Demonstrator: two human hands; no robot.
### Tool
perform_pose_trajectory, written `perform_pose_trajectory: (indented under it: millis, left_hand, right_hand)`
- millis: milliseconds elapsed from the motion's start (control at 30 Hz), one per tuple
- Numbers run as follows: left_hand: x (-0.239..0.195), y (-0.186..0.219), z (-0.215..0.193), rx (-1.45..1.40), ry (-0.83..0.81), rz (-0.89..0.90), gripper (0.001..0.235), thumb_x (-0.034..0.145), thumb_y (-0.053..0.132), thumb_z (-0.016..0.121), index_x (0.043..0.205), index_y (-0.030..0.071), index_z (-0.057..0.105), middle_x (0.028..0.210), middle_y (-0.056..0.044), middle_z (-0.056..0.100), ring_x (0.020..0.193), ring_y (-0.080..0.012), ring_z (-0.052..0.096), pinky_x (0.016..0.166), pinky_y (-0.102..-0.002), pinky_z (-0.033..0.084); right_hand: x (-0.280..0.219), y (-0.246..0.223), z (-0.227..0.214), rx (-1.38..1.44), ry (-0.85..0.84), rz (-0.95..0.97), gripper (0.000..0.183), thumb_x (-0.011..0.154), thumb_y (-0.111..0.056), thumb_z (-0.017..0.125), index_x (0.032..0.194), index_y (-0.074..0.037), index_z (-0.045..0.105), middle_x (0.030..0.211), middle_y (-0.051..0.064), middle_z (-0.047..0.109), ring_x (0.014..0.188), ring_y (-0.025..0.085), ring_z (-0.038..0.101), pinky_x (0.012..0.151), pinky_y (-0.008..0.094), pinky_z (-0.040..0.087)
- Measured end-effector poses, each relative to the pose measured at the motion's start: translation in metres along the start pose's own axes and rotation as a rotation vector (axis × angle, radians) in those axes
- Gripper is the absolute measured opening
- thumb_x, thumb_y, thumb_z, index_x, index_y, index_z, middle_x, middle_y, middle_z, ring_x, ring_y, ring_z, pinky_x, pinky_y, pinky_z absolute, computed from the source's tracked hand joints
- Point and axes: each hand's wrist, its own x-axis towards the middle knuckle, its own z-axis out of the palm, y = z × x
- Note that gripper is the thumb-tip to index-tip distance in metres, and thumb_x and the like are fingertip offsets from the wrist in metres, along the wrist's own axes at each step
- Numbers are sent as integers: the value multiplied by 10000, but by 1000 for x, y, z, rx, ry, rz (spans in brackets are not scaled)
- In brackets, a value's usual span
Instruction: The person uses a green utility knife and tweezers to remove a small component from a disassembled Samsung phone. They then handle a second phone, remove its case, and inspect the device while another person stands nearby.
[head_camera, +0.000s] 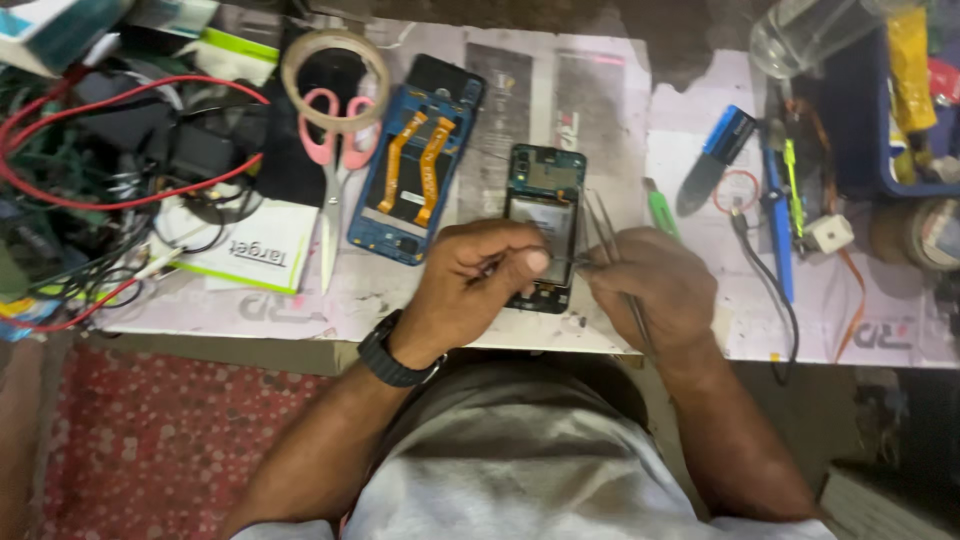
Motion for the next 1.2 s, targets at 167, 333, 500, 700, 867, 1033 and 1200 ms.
perform_pose_trajectory:
  millis: [167, 333, 500, 700, 867, 1033, 1200]
  left_hand:
    - [-2, -6, -5, 80, 5, 89, 119, 957, 35, 735, 1057, -17, 696, 943, -49, 653, 781, -85, 590, 664, -245, 480]
    - [-4, -3, 0, -36, 171, 140, 196, 934, -3, 717, 1123, -20, 668, 1030, -51, 665, 893, -96, 654, 774, -253, 581]
    - [-16, 33, -24, 70, 303, 186, 138, 955, 24, 693, 1086, -21, 695, 991, -71, 703, 810, -115, 670, 720, -255, 561]
    - [-23, 63, -67, 710, 442, 327, 152, 967, 31, 679, 1113, -8, 693, 1005, -126, 713, 912, -199, 685, 823, -319, 535]
    - [-27, 62, -88, 931, 428, 334, 119, 943, 47, 715, 1060, 63, 708, 964, -86, 726, 893, -259, 669, 855, -391, 435]
    - [-25, 52, -88, 1066, 382, 337, 99, 927, 57, 729, 1019, 91, 714, 949, -63, 733, 880, -265, 648, 830, -425, 393]
    - [-23, 37, -92, 1200, 337, 359, 227, 836, 5, 712, 1035, 110, 738, 943, -66, 707, 926, -287, 613, 870, -466, 385]
  right_hand:
    - [0, 1, 5, -17, 53, -33, 236, 869, 87, 766, 997, -32, 608, 968, 196, 712, 791, 320, 698, 679, 392, 547]
    - [-3, 6, 8, -73, 143, -55, 304, 885, 85, 755, 1092, -41, 572, 1039, 206, 713, 832, 330, 713, 705, 390, 567]
    - [-3, 7, 6, -60, 158, -67, 337, 876, 77, 773, 1123, -38, 574, 1022, 190, 696, 863, 330, 727, 722, 392, 576]
    - [-8, 1, 1, -129, 129, -16, 239, 901, 70, 690, 1102, -22, 600, 1114, 231, 713, 970, 380, 721, 839, 425, 585]
    - [-19, -10, -13, -157, 151, 7, 211, 942, 88, 703, 1122, 6, 627, 1128, 216, 712, 1000, 375, 713, 869, 412, 575]
    - [-30, -25, -42, -284, 57, 29, 244, 965, 79, 744, 1144, -13, 606, 1130, 193, 708, 949, 354, 678, 820, 401, 541]
    - [-39, -19, -69, -352, 34, 83, 247, 960, 93, 720, 1119, -61, 611, 1179, 155, 713, 1005, 333, 667, 883, 399, 531]
